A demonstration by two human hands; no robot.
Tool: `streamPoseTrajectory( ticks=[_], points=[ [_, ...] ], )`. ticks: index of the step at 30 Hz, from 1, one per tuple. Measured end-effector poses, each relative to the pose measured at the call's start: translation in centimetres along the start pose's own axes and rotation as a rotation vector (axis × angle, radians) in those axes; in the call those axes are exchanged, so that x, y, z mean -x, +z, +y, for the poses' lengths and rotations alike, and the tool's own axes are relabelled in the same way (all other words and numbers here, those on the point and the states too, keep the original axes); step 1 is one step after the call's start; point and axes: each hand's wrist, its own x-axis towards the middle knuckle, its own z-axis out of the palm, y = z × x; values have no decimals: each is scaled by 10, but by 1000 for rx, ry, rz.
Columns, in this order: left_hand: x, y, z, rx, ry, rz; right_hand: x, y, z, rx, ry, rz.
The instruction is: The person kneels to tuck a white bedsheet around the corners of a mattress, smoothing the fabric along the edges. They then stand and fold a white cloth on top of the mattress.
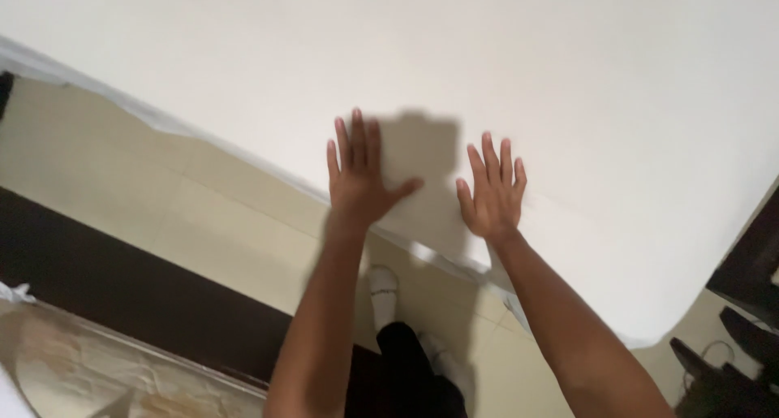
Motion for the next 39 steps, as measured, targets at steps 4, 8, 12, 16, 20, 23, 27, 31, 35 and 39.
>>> streamPoseTrajectory(
  ticks=[4, 8, 12, 16, 20, 23, 27, 31, 35, 39],
  points=[
    [-14, -25, 24, 19, -164, -248, -1, -2, 4, -11, 13, -12],
    [0, -16, 43, 24, -232, -237, -2, -7, 5, -108, -46, 11],
    [22, 14, 76, 11, -215, -67, 3, -41, 10, -169, -119, -97],
    [44, 29, 131, 2, -208, -110, 24, -39, 43, -152, -168, -179],
    [66, 61, 194, -66, -150, -159, 66, -51, 93, -85, -152, -170],
    [94, 93, 234, -12, -120, -53, 109, -62, 150, -21, -105, -148],
    [112, 102, 260, 96, -102, 5, 142, -64, 193, 29, -80, -116],
    [109, 93, 264, 92, -133, -40, 140, -47, 210, 10, -106, -140],
    [111, 101, 265, 57, -131, 0, 135, -35, 222, -6, -124, -190],
    [108, 106, 265, 12, -151, -12, 131, -37, 220, 0, -123, -249]
  ],
)
